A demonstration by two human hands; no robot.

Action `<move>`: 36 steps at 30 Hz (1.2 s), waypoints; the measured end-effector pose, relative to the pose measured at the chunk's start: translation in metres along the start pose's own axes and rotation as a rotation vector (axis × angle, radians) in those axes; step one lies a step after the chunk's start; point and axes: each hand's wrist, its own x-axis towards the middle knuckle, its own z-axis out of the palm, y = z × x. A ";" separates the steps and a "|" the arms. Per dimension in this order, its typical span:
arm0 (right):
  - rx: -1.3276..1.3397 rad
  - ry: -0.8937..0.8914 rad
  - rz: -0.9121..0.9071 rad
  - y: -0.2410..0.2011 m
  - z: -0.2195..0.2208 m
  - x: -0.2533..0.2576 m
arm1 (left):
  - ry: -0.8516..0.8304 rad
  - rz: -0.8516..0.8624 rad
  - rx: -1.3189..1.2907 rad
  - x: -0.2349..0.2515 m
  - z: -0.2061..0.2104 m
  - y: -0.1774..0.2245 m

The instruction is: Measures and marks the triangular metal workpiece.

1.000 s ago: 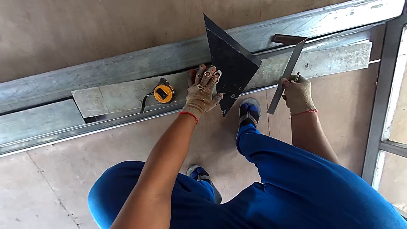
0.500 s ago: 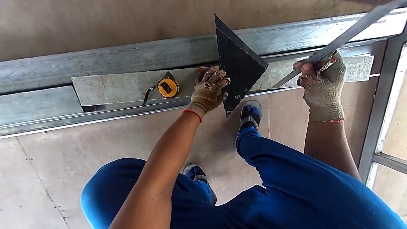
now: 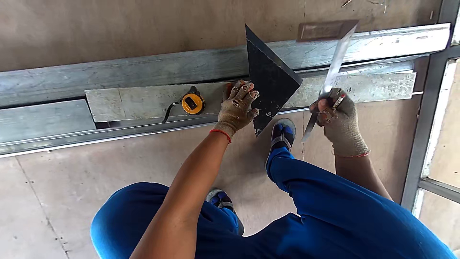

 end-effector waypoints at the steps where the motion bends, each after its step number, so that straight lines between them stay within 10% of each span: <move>1: 0.016 -0.017 0.033 0.004 0.004 -0.006 | 0.005 0.003 0.006 -0.001 0.001 0.000; 16: 0.052 -0.164 0.299 0.052 0.097 0.005 | 0.463 0.028 0.212 -0.029 0.035 0.005; 25: -0.654 -0.431 0.188 0.020 0.081 0.008 | 0.032 0.010 0.255 -0.017 0.015 0.008; 36: 0.116 -0.477 0.500 0.075 0.100 -0.016 | -0.086 0.072 0.156 -0.016 0.000 0.002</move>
